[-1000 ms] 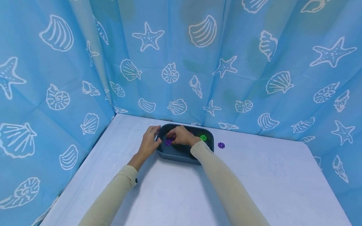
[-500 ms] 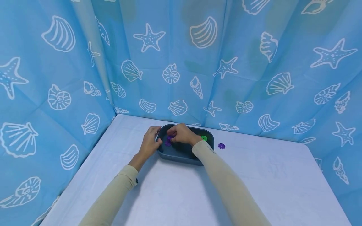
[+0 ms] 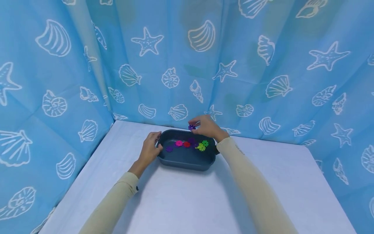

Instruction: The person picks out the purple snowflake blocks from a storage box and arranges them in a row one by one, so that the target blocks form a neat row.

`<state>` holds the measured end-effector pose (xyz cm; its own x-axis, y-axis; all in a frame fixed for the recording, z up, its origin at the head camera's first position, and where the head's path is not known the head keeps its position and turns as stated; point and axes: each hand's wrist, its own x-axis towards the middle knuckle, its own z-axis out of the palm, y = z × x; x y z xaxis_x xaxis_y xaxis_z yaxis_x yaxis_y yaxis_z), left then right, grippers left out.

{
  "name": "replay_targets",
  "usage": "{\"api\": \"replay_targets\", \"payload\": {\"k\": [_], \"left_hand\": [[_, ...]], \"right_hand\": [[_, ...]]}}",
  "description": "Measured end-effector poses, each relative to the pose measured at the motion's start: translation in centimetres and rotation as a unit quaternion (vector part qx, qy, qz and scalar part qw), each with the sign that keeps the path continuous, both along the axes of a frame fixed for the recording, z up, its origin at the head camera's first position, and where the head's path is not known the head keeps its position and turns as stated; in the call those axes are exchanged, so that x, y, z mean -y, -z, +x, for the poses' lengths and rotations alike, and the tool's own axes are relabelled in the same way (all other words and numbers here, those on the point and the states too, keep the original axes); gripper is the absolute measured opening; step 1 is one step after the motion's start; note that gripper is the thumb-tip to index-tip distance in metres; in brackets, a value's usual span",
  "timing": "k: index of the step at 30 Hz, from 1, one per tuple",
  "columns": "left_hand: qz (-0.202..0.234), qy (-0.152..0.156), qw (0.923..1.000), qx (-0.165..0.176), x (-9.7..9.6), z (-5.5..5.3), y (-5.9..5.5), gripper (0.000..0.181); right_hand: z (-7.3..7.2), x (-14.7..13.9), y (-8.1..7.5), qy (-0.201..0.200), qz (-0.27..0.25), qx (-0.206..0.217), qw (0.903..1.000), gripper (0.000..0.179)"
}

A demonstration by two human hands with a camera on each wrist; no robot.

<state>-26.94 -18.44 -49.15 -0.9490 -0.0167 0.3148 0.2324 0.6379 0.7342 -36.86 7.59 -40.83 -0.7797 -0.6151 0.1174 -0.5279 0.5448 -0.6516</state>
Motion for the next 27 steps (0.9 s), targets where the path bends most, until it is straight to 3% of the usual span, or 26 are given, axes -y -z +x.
{"api": "replay_targets", "payload": {"k": [5,13,22,27], "left_hand": [[0.004,-0.001,1.0000,0.002,0.1,0.0,0.1,0.056],[0.003,-0.004,0.9999,0.011,0.3,0.4,-0.1,0.056],[0.005,-0.003,0.9999,0.016,0.2,0.3,-0.2,0.056],[0.005,-0.003,0.9998,0.018,-0.2,0.1,-0.1,0.055]], "right_hand": [[-0.2,-4.9,0.5,0.041,-0.006,-0.012,0.9991,0.038],[0.8,-11.7,3.3,0.143,0.031,0.048,0.9881,0.040],[2.7,-15.0,7.1,0.186,0.063,0.092,0.9761,0.040],[3.3,-16.0,8.3,0.202,0.069,0.100,0.9720,0.041]]}}
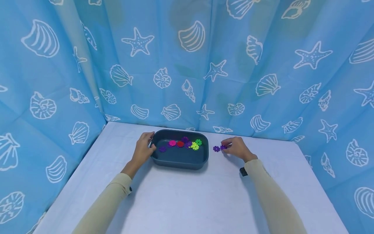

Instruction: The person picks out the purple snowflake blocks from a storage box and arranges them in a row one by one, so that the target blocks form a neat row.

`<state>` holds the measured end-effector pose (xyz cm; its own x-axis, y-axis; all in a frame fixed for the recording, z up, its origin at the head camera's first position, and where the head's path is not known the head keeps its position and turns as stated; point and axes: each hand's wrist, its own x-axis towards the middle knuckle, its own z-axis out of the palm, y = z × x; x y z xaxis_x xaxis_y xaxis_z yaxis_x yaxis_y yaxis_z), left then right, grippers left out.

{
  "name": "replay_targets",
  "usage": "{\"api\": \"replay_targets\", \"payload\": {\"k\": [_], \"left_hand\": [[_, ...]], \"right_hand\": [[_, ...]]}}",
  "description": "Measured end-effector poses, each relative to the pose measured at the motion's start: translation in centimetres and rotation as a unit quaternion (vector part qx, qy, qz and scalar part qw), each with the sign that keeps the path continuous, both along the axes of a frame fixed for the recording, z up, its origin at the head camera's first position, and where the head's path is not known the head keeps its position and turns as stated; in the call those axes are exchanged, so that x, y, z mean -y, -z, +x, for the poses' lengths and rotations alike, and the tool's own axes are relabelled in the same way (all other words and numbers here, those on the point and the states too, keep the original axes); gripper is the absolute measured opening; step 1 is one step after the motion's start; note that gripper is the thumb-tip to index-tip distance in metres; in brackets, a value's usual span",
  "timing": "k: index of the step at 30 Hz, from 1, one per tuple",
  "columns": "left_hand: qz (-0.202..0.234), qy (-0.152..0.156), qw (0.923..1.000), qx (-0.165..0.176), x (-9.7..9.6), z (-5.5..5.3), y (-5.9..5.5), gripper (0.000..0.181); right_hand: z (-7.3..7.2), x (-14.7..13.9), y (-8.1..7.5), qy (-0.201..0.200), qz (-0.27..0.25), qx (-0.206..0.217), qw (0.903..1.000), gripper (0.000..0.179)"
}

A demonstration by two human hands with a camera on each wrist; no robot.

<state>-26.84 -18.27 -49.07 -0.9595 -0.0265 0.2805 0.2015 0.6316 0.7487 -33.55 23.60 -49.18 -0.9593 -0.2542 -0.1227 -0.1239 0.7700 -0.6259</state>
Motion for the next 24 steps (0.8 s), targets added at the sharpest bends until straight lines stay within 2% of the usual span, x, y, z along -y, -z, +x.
{"api": "replay_targets", "payload": {"k": [6,14,24], "left_hand": [[-0.002,0.000,1.0000,-0.003,-0.07,0.20,0.00,0.055],[-0.009,-0.006,0.9999,0.004,-0.16,0.13,0.03,0.055],[-0.013,0.000,0.9999,-0.009,-0.15,0.11,-0.04,0.055]], "right_hand": [[0.18,-0.07,0.64,0.007,0.001,0.010,0.9999,0.041],[0.28,0.02,0.71,0.004,-0.004,0.009,0.9999,0.040],[0.38,-0.08,0.74,0.005,-0.004,0.011,0.9999,0.040]]}}
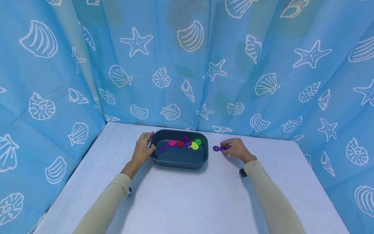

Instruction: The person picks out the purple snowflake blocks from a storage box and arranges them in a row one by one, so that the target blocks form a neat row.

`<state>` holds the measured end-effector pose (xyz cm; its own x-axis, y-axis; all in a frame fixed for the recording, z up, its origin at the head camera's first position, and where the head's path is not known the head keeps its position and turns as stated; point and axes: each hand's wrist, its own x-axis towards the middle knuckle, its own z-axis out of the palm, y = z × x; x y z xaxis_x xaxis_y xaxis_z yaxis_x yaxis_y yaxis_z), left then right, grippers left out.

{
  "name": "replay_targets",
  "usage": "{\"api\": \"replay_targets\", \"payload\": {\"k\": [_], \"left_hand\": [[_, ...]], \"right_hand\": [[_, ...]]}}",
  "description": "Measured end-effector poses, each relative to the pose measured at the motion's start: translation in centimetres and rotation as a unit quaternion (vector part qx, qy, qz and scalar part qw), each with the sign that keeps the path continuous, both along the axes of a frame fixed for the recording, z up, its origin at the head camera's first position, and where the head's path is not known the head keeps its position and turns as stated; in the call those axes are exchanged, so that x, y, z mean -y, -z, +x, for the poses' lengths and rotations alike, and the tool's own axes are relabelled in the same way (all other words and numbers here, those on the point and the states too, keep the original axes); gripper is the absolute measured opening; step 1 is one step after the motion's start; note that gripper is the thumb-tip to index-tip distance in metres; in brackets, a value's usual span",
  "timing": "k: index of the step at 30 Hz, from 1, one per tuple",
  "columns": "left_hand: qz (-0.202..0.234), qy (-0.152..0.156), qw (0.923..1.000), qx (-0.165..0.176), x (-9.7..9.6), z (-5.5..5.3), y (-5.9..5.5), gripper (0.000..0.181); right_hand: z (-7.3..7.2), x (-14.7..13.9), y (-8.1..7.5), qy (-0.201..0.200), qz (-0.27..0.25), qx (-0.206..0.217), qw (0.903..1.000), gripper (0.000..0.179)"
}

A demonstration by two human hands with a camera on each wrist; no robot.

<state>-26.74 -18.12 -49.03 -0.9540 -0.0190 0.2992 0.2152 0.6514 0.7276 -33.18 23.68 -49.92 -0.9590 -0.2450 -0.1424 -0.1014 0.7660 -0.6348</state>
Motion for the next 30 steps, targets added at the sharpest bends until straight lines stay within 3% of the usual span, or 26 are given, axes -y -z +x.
{"api": "replay_targets", "payload": {"k": [8,14,18,22,26,30], "left_hand": [[0.001,0.000,1.0000,0.000,0.0,-0.1,-0.1,0.055],[0.001,-0.001,1.0000,-0.004,0.0,-0.1,0.0,0.055],[0.002,-0.003,1.0000,-0.006,0.2,-0.2,0.2,0.055],[0.005,-0.005,1.0000,-0.005,0.3,-0.2,0.2,0.055],[0.003,-0.006,1.0000,-0.006,0.2,-0.3,0.2,0.054],[0.009,-0.003,0.9999,-0.012,0.1,-0.3,0.2,0.053]], "right_hand": [[-0.5,0.0,-0.3,0.004,-0.003,-0.004,1.0000,0.039],[-1.4,1.8,-3.4,-0.017,-0.019,-0.051,0.9984,0.038],[-2.5,5.1,-6.1,-0.065,-0.041,-0.097,0.9923,0.038],[-3.3,9.2,-7.9,-0.125,-0.065,-0.139,0.9801,0.038],[-3.5,13.4,-8.4,-0.178,-0.095,-0.163,0.9657,0.034],[-3.5,17.3,-7.8,-0.217,-0.115,-0.147,0.9582,0.032]]}}
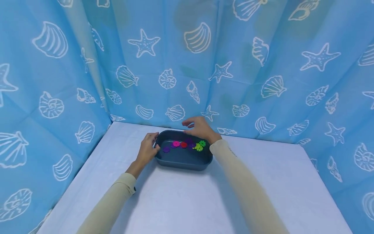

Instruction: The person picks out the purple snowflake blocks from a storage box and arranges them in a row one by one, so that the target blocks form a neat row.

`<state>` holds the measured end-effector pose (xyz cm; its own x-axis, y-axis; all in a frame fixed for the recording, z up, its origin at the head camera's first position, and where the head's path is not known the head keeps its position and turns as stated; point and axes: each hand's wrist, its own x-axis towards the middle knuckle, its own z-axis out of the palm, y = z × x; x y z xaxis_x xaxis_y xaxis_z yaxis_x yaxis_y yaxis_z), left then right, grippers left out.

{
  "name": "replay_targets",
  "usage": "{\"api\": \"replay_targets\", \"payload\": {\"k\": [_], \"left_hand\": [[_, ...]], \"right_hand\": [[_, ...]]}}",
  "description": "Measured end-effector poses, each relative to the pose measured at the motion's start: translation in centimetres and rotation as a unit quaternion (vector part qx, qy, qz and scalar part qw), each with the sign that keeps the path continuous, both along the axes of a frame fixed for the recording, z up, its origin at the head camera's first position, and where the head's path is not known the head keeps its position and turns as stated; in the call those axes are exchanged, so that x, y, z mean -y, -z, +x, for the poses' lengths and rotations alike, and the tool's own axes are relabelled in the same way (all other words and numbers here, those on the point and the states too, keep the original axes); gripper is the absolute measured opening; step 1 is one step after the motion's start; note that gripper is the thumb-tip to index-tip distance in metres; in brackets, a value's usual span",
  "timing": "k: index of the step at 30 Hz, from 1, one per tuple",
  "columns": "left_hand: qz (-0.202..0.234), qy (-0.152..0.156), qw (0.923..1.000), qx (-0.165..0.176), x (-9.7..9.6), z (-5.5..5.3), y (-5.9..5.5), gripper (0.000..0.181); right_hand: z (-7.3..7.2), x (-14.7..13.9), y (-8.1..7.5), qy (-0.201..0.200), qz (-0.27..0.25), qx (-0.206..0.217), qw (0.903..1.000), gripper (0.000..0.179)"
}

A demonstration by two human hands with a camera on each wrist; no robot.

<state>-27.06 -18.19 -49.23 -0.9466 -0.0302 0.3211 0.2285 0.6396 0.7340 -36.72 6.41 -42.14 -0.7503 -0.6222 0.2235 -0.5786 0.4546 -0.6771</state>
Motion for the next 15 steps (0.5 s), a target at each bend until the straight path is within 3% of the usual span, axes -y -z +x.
{"api": "replay_targets", "payload": {"k": [6,15], "left_hand": [[-0.006,-0.001,1.0000,0.005,0.1,-0.1,0.1,0.054],[-0.012,-0.009,0.9999,-0.002,0.2,0.0,0.1,0.054]], "right_hand": [[0.6,4.4,1.8,-0.039,0.041,0.029,0.9979,0.037],[1.1,7.4,4.5,-0.094,0.104,0.064,0.9880,0.042]]}}
